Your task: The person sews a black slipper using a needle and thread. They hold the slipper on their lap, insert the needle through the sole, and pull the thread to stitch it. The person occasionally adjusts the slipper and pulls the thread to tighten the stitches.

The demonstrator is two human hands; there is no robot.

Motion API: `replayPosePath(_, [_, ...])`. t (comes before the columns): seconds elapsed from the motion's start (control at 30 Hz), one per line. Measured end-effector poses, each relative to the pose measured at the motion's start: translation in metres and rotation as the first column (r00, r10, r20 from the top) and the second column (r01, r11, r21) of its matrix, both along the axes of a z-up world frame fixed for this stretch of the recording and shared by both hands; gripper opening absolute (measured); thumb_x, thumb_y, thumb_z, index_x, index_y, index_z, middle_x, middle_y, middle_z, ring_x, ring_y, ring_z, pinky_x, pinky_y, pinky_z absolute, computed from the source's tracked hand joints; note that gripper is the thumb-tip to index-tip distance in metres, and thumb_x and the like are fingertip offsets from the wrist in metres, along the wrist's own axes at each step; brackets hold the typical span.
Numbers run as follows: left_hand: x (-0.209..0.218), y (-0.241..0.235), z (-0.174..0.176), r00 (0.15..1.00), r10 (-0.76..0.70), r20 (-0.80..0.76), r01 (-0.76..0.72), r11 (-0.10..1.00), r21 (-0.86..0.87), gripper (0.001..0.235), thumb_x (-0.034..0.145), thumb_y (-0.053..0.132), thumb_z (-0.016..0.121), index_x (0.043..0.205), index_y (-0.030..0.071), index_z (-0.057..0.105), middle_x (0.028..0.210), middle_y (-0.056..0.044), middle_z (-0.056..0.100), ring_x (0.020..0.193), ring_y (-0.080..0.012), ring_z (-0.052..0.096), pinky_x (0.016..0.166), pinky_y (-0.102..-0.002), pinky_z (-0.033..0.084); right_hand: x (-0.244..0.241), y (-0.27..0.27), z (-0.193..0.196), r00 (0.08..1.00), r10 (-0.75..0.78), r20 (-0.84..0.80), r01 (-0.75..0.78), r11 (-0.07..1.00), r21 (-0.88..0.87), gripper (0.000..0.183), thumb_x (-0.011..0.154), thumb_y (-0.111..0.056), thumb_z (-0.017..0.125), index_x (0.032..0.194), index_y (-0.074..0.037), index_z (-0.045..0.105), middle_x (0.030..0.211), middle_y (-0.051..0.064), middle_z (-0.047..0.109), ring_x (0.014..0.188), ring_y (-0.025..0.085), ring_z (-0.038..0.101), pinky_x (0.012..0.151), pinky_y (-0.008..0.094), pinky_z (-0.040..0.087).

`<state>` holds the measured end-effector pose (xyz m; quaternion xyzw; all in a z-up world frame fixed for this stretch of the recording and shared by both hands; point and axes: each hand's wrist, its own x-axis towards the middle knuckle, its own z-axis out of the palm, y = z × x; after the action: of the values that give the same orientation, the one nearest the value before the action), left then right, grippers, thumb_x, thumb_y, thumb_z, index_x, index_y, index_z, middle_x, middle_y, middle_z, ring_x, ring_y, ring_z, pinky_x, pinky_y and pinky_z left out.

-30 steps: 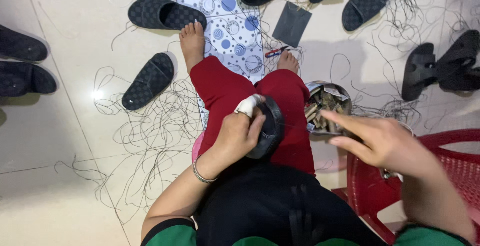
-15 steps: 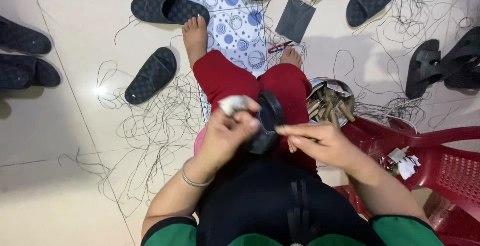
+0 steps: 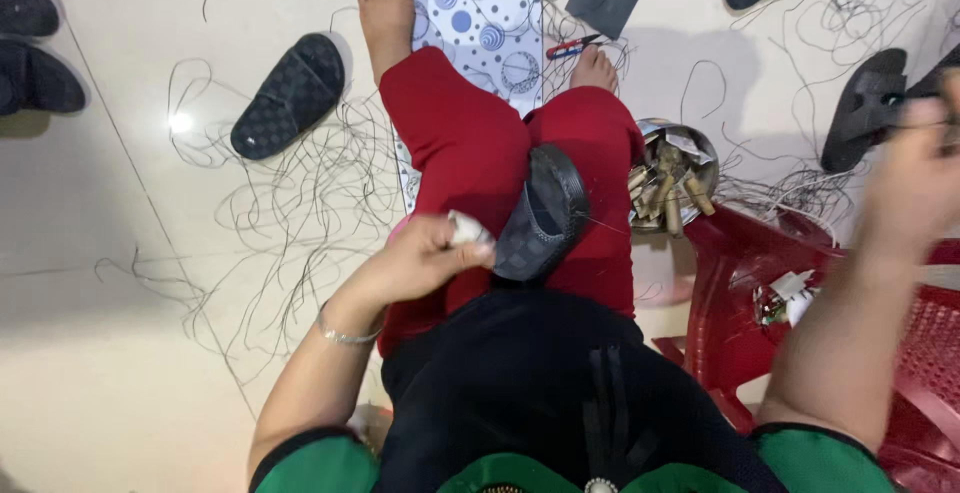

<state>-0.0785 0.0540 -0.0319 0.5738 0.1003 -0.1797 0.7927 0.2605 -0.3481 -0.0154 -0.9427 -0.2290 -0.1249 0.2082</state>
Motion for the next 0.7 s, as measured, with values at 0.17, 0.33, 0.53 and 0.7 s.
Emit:
replayPosePath(0.17, [0.061,0.021,0.037,0.864,0.471,0.180,-0.324,0.793,-0.517,0.032,0.109,0.040,0.061,0.115,0.011,0.069,0.148,-0.014,0.051,0.126,-0.0259,0.059,0.114,-0.044,0.050,-0.134,0.171,0.061,0.638,0.189,-0.747,-0.258,0.966,0.025,0.044,0.093,-0.008,0.073,0.136,-0.010,0.063,0.115,0.011,0.068,0.089,0.019,0.070,0.078,0.031,0.064])
replayPosePath(0.33, [0.054,0.091,0.015,0.684,0.700,0.204,-0.447,0.624,-0.640,0.046,0.121,0.049,0.042,0.152,0.024,0.066,0.152,-0.012,0.061,0.142,-0.0416,0.057,0.132,-0.059,0.045,-0.138,0.161,0.053,0.477,0.617,-0.626,-0.563,0.762,0.321,0.016,0.095,-0.011,0.071,0.108,-0.005,0.078,0.087,0.008,0.067,0.063,0.012,0.056,0.055,0.024,0.047])
replayPosePath(0.53, [0.063,0.091,-0.040,0.506,0.830,-0.234,-0.835,0.403,-0.374,0.042,0.094,0.048,0.060,0.080,0.009,0.069,0.048,0.006,0.014,0.041,-0.0071,0.011,0.042,-0.027,0.012,-0.134,0.194,0.038,0.275,0.650,-0.708,0.030,0.730,0.682,0.052,0.112,-0.026,0.036,0.063,-0.010,0.041,0.054,0.003,0.045,0.050,0.014,0.046,0.048,0.026,0.039])
replayPosePath(0.7, [0.059,0.056,-0.023,0.859,0.406,0.313,-0.513,0.677,0.528,0.023,0.098,0.005,0.064,0.119,0.010,0.071,0.120,-0.004,0.074,0.114,-0.0172,0.070,0.106,-0.031,0.054,-0.123,0.194,0.060,0.380,0.626,-0.681,-0.144,0.767,0.625,0.047,0.112,-0.022,0.041,0.069,-0.003,0.051,0.052,0.004,0.041,0.051,0.016,0.050,0.073,0.036,0.060])
